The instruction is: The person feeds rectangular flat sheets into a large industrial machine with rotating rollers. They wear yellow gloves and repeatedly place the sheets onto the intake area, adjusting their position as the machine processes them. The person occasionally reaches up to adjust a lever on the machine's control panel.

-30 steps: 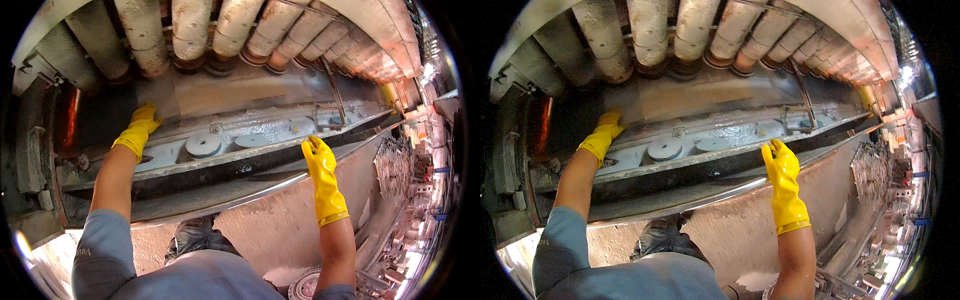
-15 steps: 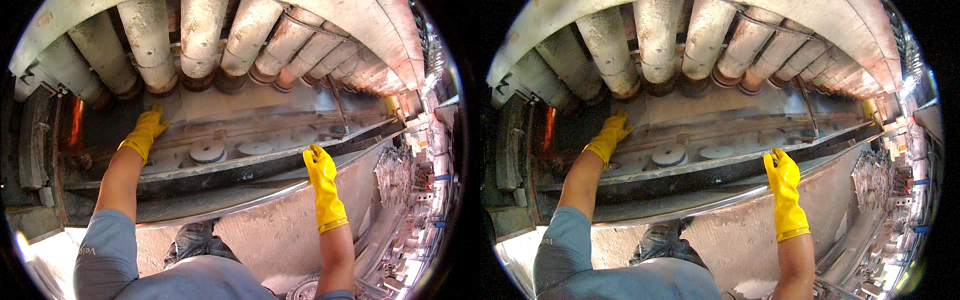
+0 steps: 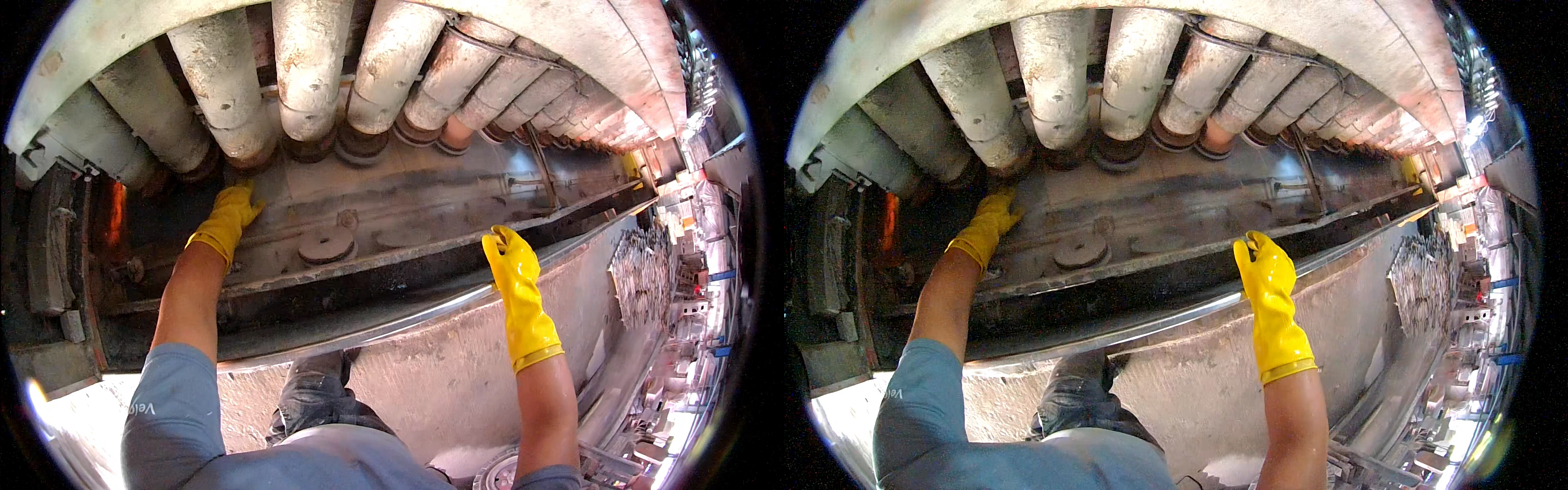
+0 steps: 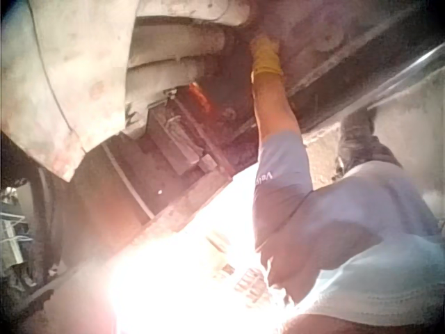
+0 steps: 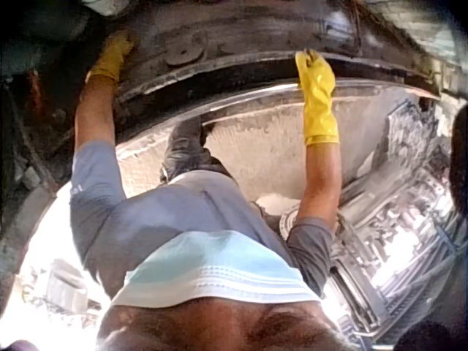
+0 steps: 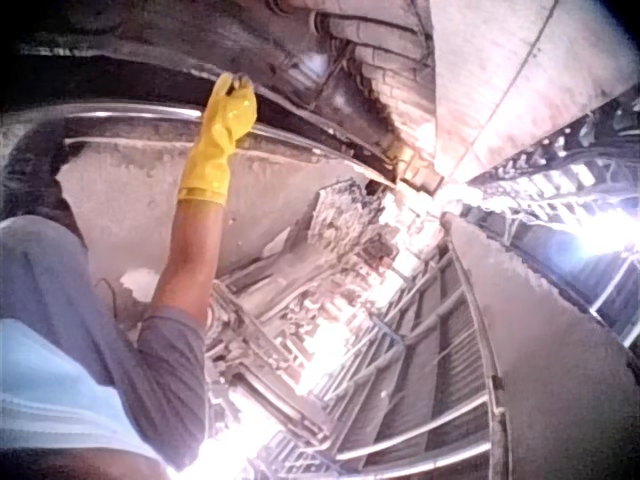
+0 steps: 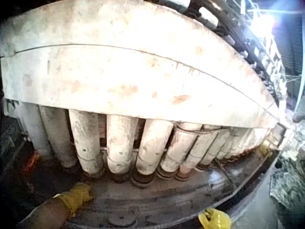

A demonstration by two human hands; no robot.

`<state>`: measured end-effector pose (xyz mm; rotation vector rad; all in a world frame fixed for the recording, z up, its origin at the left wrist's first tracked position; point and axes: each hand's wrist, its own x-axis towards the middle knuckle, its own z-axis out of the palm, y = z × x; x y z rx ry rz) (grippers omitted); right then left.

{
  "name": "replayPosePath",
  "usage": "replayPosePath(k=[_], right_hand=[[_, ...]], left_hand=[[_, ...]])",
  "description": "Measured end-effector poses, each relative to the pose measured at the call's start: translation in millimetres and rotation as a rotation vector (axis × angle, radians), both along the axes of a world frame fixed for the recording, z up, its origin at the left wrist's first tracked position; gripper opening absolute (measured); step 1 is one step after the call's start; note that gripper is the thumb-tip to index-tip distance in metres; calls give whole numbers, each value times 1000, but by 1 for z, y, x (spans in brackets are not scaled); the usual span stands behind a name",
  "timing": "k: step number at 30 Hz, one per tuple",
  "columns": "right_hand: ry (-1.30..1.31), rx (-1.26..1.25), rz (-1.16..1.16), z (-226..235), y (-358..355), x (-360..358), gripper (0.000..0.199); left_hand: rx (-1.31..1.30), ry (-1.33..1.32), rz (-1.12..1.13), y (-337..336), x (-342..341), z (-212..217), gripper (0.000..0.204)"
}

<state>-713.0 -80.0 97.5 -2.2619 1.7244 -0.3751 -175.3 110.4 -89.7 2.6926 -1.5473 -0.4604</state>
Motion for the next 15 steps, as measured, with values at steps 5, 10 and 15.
replayPosePath(k=[5,10,15], right_hand=[[71,9,8,6,-18,25,52],[124,-34,7,-1,-39,38,50],[113,-61,20,-3,-54,58,50]], left_hand=[[138,17,-4,-19,19,17,78],[318,162,-157,-21,9,68,87],[93,319,-197,18,10,104,87]])
